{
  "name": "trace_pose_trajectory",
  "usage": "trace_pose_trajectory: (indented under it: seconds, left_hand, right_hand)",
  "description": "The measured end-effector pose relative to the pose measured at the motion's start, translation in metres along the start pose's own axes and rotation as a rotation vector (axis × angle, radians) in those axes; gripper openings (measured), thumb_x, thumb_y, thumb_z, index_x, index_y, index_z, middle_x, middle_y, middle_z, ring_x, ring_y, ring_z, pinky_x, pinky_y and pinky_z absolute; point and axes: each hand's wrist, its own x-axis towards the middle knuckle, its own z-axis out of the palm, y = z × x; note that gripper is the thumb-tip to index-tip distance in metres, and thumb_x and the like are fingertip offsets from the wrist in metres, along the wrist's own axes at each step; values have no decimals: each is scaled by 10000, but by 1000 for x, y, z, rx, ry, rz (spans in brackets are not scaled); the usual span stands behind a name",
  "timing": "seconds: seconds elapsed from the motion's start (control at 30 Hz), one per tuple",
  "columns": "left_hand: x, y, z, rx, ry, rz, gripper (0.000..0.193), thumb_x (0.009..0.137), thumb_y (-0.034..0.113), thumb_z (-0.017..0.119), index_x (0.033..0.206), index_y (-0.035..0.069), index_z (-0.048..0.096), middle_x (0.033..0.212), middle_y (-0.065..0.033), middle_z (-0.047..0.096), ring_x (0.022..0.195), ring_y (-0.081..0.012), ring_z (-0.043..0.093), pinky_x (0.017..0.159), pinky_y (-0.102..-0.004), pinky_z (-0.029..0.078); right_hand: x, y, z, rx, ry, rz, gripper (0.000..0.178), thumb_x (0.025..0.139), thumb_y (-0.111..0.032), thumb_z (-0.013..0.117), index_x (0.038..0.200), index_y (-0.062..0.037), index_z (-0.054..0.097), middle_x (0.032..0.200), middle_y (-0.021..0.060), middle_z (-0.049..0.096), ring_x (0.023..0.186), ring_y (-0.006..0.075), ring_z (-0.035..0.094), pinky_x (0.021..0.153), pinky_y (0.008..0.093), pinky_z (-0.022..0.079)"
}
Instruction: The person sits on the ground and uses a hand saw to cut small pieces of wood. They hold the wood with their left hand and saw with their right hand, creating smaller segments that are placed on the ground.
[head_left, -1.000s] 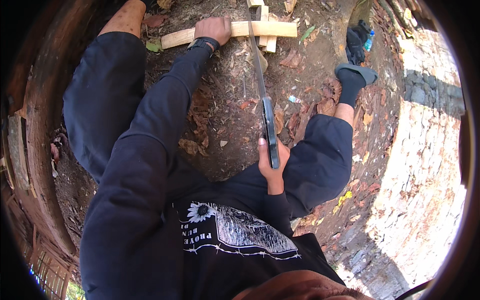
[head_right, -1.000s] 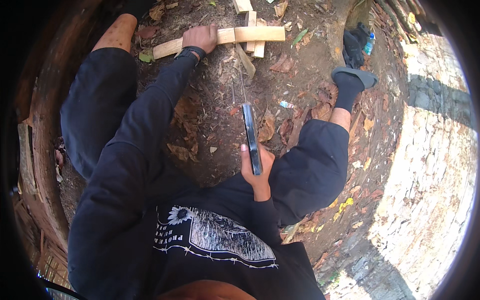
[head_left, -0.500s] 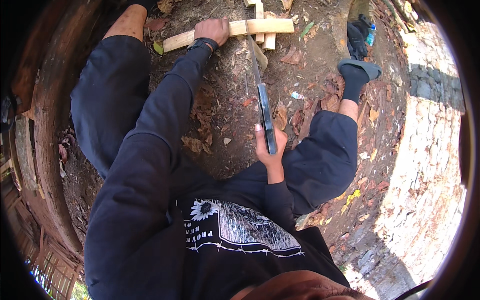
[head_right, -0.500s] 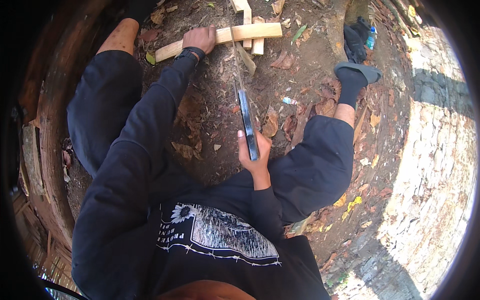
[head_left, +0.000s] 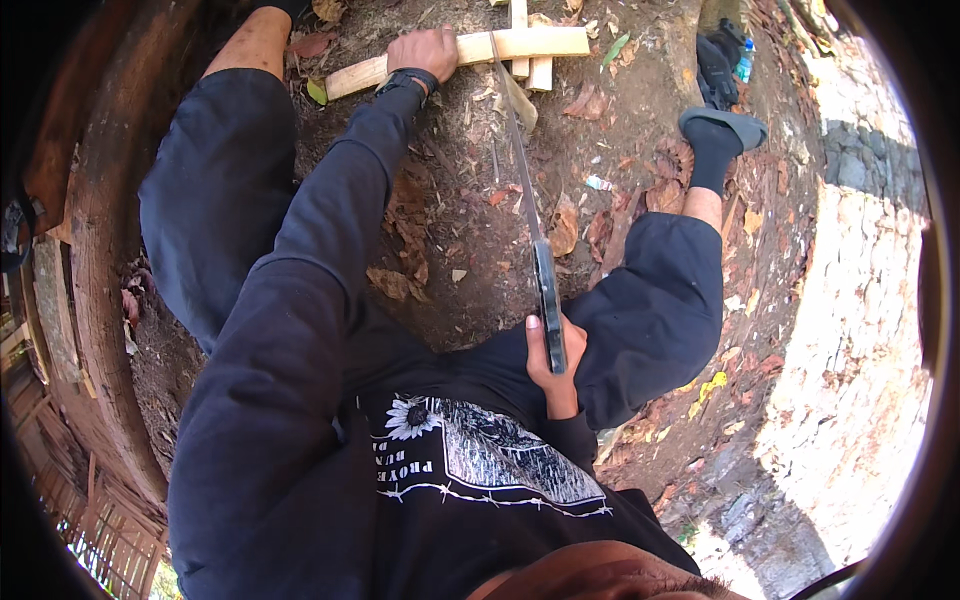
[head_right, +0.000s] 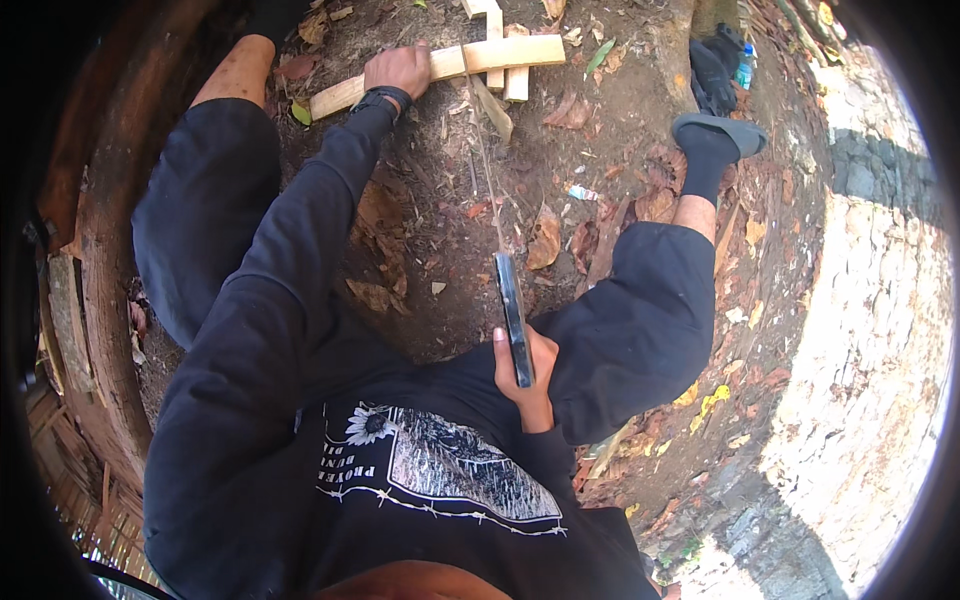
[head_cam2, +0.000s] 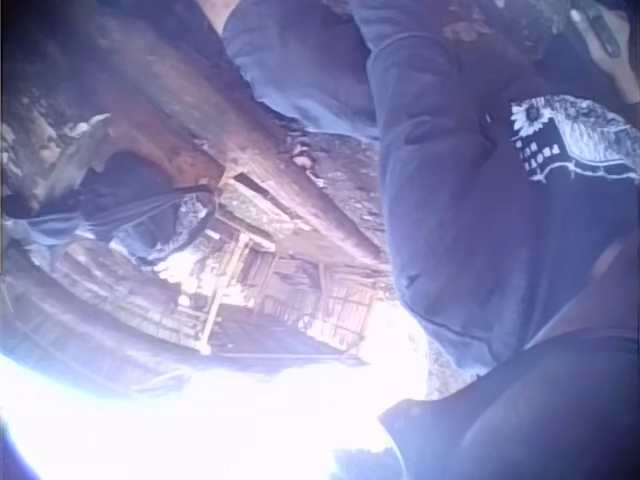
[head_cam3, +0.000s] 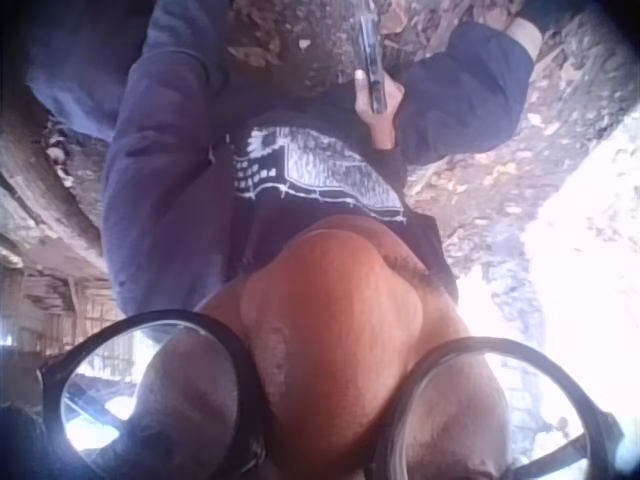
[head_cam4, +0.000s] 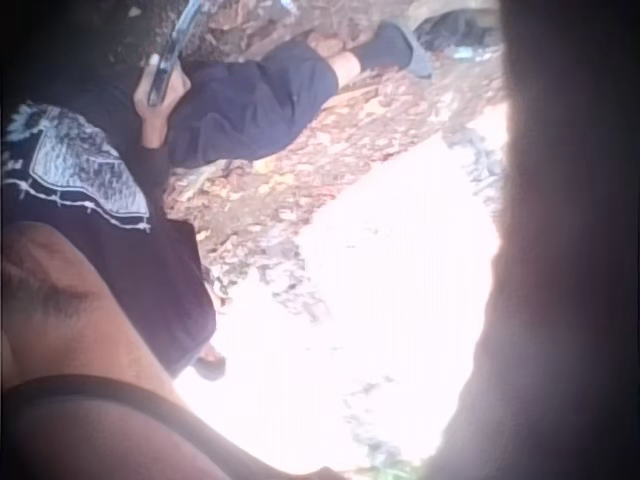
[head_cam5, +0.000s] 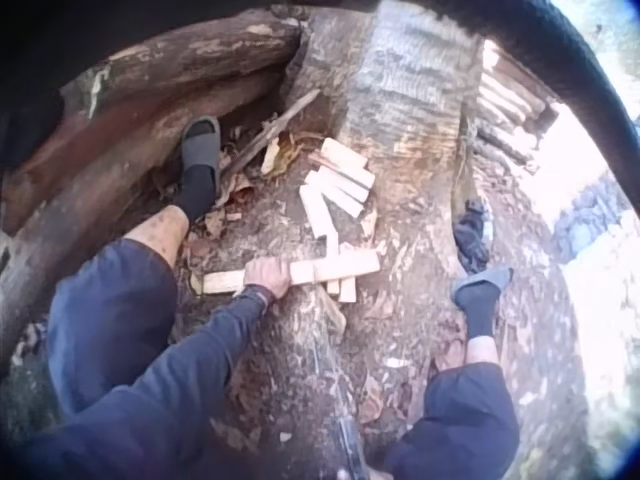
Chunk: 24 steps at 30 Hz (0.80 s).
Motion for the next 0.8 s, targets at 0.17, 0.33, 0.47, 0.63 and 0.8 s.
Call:
trace_pose_trajectory:
  seconds: [0.17, 0.33, 0.47, 0.63, 0.8]
  left_hand:
    - [4, -7, 0, 18, 29, 53, 699, 1109, 464, 338, 906, 6, 826, 908, -295, 770, 879, -483, 756, 916, -571, 594]
    - [3, 8, 0, 17, 75, 42, 670, 1105, 448, 369, 886, 12, 829, 897, -278, 778, 842, -470, 764, 877, -562, 608]
    - [1, 0, 1, -1, 88, -19, 676, 1100, 457, 368, 890, 10, 830, 903, -285, 776, 859, -476, 762, 895, -567, 599]
    - [1, -7, 1, -36, 54, -4, 721, 1105, 477, 337, 877, -7, 820, 885, -310, 762, 850, -495, 751, 916, -582, 588]
    - [3, -6, -1, -18, 39, 36, 716, 1109, 464, 337, 851, -6, 811, 865, -306, 758, 834, -496, 749, 906, -578, 591]
  right_hand:
    - [83, 22, 45, 27, -14, -3, 197, 998, -135, 765, 865, -9, 693, 594, 48, 542, 499, 122, 528, 525, 322, 425]
    - [142, 34, 97, 160, 85, -46, 227, 1017, -144, 751, 845, -20, 670, 593, 14, 520, 513, 86, 477, 518, 310, 395]
    - [73, 11, 50, 42, 0, 15, 135, 982, -115, 769, 931, 3, 730, 604, 68, 560, 497, 168, 571, 531, 338, 441]
    - [6, 0, 2, -46, -50, 16, 113, 956, -61, 763, 986, 48, 753, 620, 128, 596, 508, 248, 644, 552, 358, 490]
    - [124, 7, 76, 136, 16, 36, 290, 1027, -147, 749, 790, -35, 623, 574, -22, 494, 510, 65, 456, 504, 313, 360]
